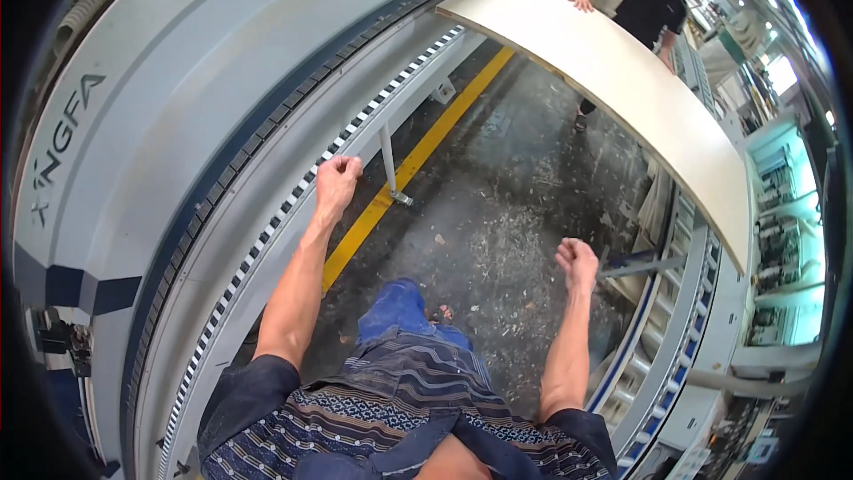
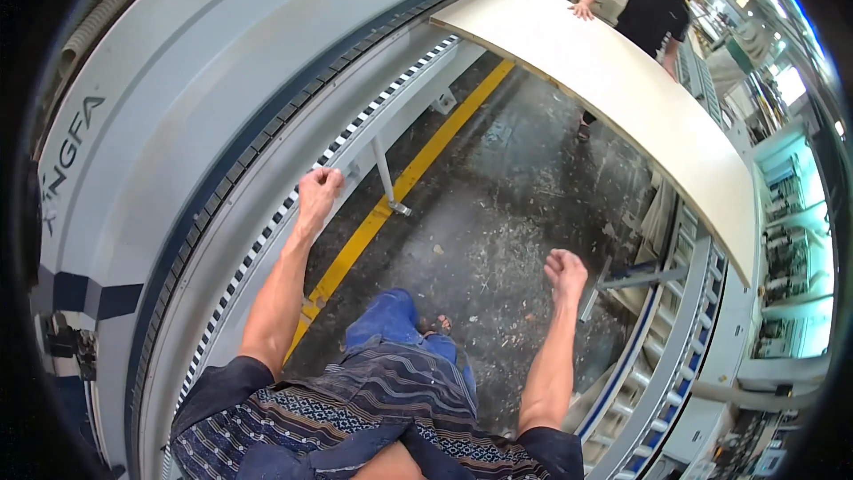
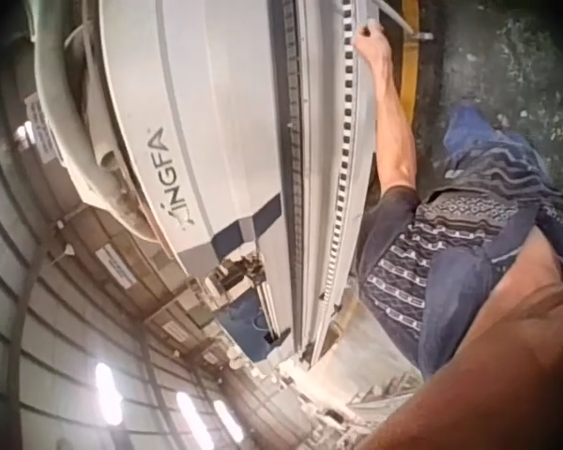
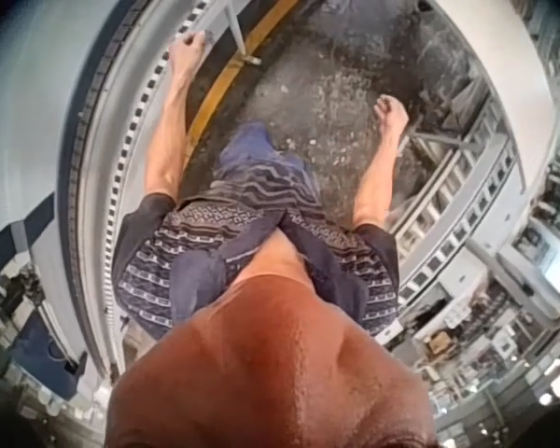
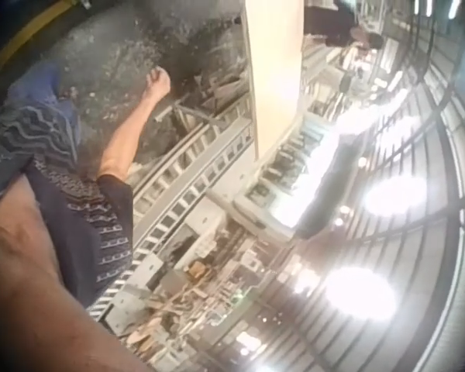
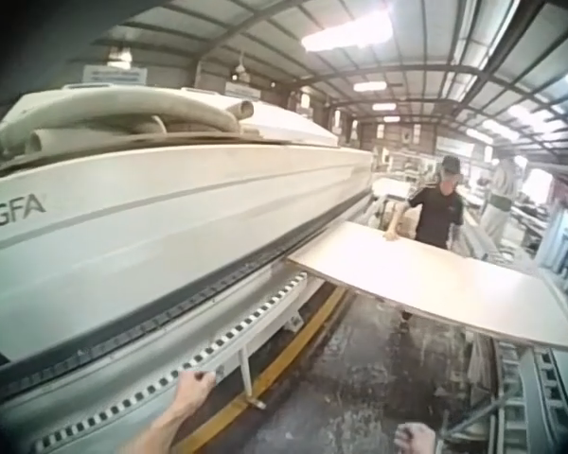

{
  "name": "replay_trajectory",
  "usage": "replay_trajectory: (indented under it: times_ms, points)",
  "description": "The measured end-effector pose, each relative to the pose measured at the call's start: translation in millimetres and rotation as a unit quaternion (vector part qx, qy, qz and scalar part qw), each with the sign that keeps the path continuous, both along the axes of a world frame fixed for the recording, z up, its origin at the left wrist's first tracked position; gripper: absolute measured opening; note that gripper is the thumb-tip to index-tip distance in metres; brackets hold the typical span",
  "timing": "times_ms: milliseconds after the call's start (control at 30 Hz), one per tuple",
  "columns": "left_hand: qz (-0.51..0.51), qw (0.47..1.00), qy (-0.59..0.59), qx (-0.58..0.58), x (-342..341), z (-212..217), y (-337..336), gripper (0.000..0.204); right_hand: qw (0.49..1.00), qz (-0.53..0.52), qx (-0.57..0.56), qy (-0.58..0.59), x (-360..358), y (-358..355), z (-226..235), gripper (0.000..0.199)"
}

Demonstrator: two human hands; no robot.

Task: Handling, cleaning, and feeding wooden furniture panels into factory machinery.

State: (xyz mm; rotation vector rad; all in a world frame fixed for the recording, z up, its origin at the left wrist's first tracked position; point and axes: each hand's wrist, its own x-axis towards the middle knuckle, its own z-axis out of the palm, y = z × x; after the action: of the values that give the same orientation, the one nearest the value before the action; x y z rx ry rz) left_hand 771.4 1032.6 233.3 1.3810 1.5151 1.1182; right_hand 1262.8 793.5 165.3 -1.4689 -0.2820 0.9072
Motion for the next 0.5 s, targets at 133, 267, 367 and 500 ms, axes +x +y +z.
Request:
replay_trajectory:
  times_ms: [133,267,367,500]
  points:
    - [0.013,0.997,0.049,0.052,25,7,113,0.03,0.99,-0.059,0.07,0.109,42,93,15,0.058]
    - [0.02,0.997,0.067,0.039,54,-20,232,0.031,0.958,-0.133,0.128,0.221,66,157,20,0.103]
    - [0.008,0.996,0.093,0.012,76,-34,311,0.036,0.93,-0.199,0.136,0.277,86,184,25,0.12]
    - [0.007,0.978,0.203,-0.052,98,-62,392,0.045,0.893,-0.281,0.167,0.309,88,200,20,0.134]
